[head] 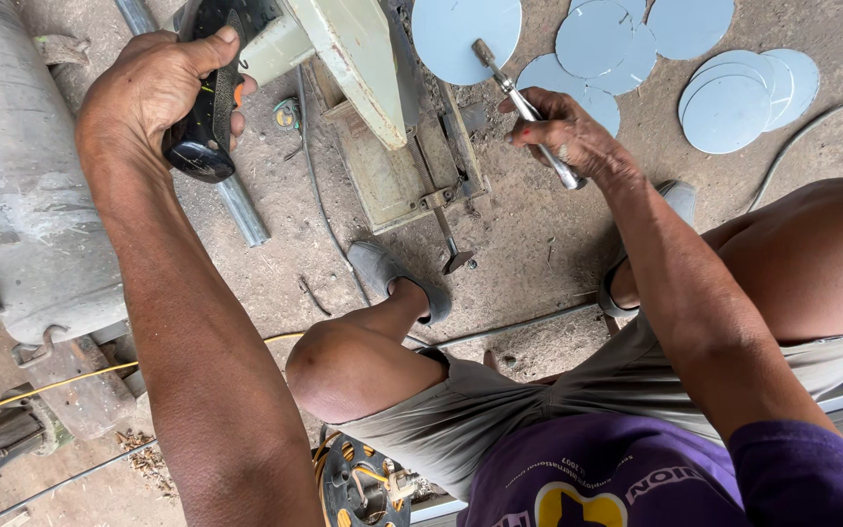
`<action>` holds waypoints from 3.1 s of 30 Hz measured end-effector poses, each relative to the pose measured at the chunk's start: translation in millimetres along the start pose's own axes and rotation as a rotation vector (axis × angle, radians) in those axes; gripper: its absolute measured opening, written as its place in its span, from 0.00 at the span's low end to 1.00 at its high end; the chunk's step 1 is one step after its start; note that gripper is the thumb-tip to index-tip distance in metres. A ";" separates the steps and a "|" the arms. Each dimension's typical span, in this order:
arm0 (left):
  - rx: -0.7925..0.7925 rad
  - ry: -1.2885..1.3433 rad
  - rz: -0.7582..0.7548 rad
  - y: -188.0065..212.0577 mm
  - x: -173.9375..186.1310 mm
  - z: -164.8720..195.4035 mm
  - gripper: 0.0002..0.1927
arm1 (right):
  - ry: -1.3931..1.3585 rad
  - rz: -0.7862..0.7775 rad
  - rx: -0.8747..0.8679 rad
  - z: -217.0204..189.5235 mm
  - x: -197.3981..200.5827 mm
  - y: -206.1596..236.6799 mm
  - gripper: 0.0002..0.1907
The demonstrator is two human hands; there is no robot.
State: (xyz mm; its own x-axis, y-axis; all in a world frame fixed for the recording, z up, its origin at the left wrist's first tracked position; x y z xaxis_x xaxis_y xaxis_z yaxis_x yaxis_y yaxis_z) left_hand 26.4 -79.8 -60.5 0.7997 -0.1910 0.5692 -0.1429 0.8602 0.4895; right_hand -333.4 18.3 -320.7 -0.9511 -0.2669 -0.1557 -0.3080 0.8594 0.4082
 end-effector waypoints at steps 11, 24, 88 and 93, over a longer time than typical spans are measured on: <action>0.012 0.012 -0.001 0.5 1.2 -1.0 0.21 | -0.211 0.144 -0.069 48.8 -49.8 -29.5 0.15; 0.041 -0.019 0.024 5.7 2.8 1.1 0.21 | -0.255 0.081 -0.082 45.0 -82.0 -35.0 0.12; -0.075 0.022 0.141 47.4 13.1 14.8 0.17 | 1.316 0.087 -0.163 21.6 -46.7 30.2 0.29; -0.082 0.010 0.140 49.2 11.7 16.4 0.18 | 0.750 0.239 -0.100 34.3 -15.6 45.3 0.22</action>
State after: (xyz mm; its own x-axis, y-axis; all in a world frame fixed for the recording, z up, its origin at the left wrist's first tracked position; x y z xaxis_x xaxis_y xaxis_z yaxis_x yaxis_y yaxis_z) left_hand 19.2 -47.5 -18.9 0.7812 -0.0622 0.6212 -0.2058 0.9138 0.3503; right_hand -331.6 76.3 -330.7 -0.7440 -0.3337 0.5789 -0.0604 0.8964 0.4391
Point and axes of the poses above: each hand's wrist, its own y-axis away from the middle knuckle, its own x-axis out of the back of the hand, z = x × y, the point moved 7 cm from there along -y, towards the middle knuckle, and after that the axes turned 3 degrees about z, right-handed, at the moved point
